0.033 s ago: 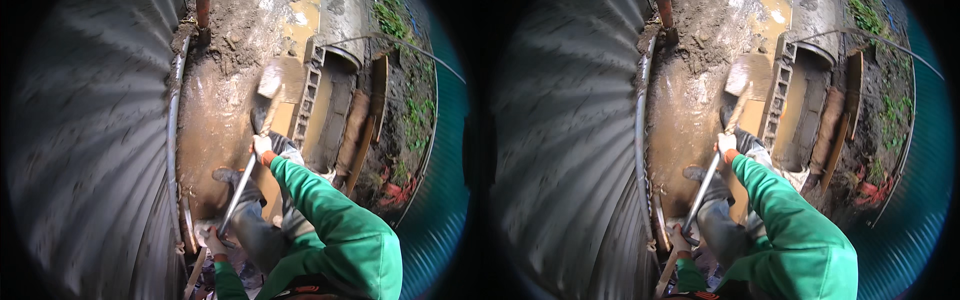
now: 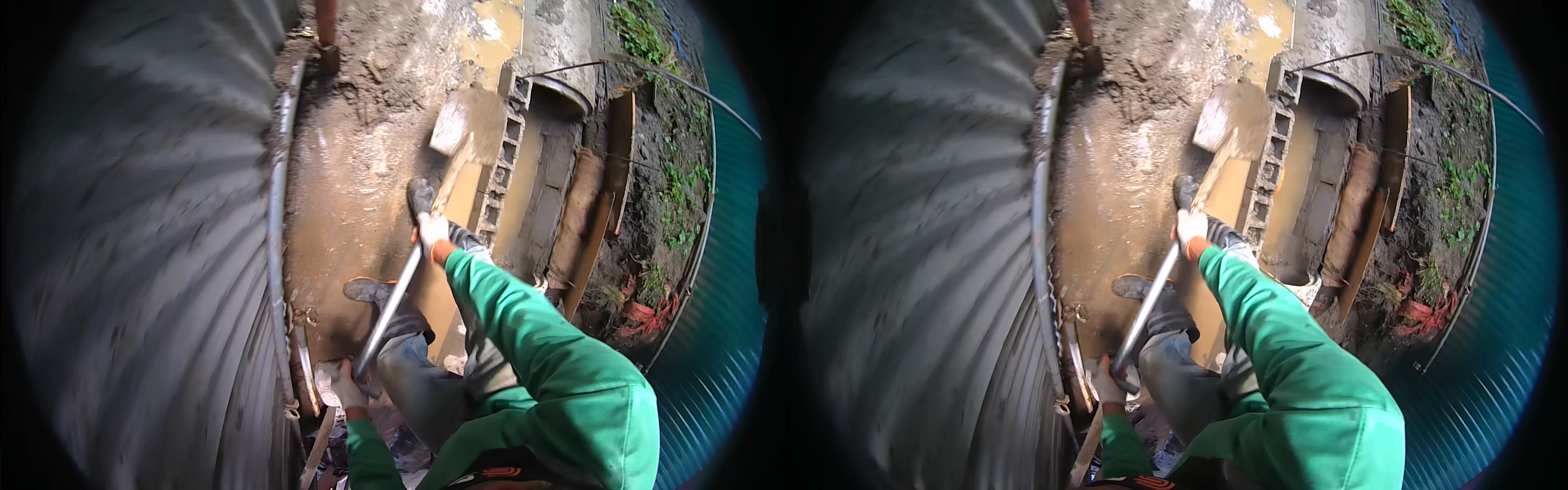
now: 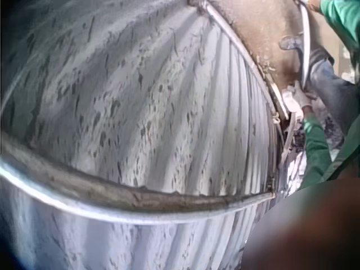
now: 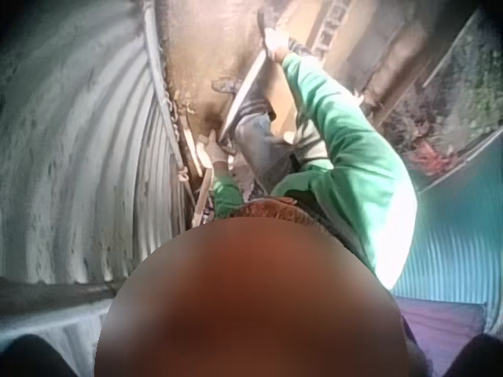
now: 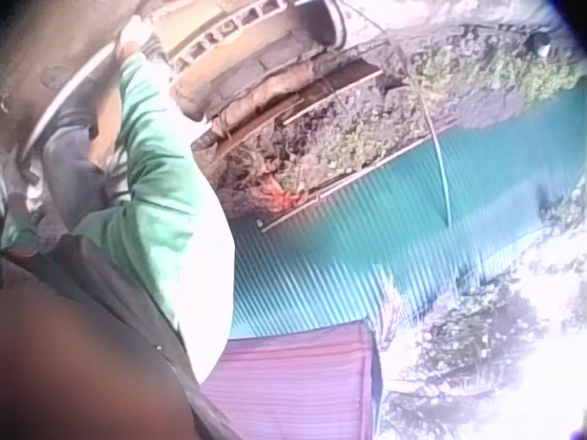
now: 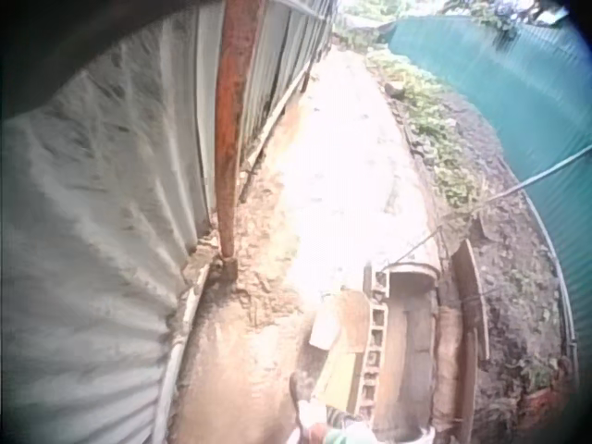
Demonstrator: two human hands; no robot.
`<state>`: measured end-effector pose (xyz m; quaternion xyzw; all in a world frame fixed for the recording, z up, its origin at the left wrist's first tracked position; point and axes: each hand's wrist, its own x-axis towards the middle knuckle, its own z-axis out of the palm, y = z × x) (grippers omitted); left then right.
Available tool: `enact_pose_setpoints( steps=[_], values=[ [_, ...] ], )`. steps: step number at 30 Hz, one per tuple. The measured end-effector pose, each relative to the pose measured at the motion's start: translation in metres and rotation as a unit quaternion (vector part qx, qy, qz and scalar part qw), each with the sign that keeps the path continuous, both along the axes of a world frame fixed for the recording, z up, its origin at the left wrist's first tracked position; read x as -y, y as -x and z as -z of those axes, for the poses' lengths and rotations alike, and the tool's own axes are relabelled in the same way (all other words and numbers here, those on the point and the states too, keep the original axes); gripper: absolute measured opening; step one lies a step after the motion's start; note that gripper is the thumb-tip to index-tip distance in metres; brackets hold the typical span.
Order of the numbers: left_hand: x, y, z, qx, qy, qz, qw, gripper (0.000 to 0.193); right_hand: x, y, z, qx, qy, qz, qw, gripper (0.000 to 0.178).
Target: The person uses a shovel to scoop and move wet mud and debris from a muddy floor inside a confined space. They repeatedly lift and toss the mud toward a different area while standing in place.
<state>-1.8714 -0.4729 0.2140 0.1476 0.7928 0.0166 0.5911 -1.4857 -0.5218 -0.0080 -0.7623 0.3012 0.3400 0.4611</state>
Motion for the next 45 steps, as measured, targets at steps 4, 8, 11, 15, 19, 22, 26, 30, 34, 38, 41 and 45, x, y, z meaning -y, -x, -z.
enact_pose_setpoints(
  steps=[4, 8, 11, 15, 19, 22, 26, 30, 34, 38, 41, 45],
  values=[
    [-0.021, -0.111, 0.138, 0.055, 0.109, -0.041, 0.992, 0.052, 0.027, -0.136, 0.08, 0.102, 0.337, -0.151, 0.924, 0.045],
    [-0.017, -0.189, 0.211, 0.112, 0.217, -0.067, 0.967, 0.058, 0.049, -0.226, 0.128, 0.126, 0.381, -0.196, 0.895, 0.039],
    [-0.003, -0.209, 0.217, 0.14, 0.25, -0.086, 0.954, 0.048, 0.053, -0.245, 0.148, 0.143, 0.413, -0.266, 0.859, 0.04],
    [0.028, -0.188, 0.181, 0.06, 0.158, -0.086, 0.982, 0.035, 0.034, -0.214, 0.151, 0.054, 0.348, -0.17, 0.92, 0.043],
    [0.068, -0.123, 0.129, -0.018, 0.125, -0.118, 0.985, 0.028, -0.006, -0.13, 0.123, 0.064, 0.3, -0.253, 0.918, 0.049],
    [0.093, -0.075, 0.103, -0.007, 0.135, -0.156, 0.978, 0.028, -0.031, -0.08, 0.098, 0.06, 0.217, -0.3, 0.927, 0.054],
    [0.096, -0.046, 0.08, -0.01, 0.077, -0.158, 0.984, 0.024, -0.022, -0.045, 0.07, 0.118, 0.18, -0.301, 0.929, 0.046],
    [0.041, -0.052, 0.108, -0.012, 0.073, -0.048, 0.996, 0.026, 0.01, -0.053, 0.079, 0.06, 0.095, -0.084, 0.99, 0.024],
    [-0.01, -0.065, 0.157, 0.051, 0.037, -0.036, 0.997, 0.021, 0.018, -0.071, 0.123, 0.058, 0.088, 0.029, 0.994, 0.019],
    [-0.005, -0.05, 0.156, 0.018, -0.004, -0.051, 0.999, 0.014, -0.011, -0.048, 0.164, 0.049, 0.047, -0.019, 0.998, 0.014],
    [0.018, -0.022, 0.139, -0.018, 0.011, -0.161, 0.987, 0.012, -0.043, -0.006, 0.18, 0.09, -0.012, -0.128, 0.988, 0.009],
    [0.055, 0.02, 0.131, -0.014, 0.004, -0.222, 0.975, 0.012, -0.096, 0.045, 0.187, 0.145, 0.122, -0.283, 0.94, 0.029]
  ],
)
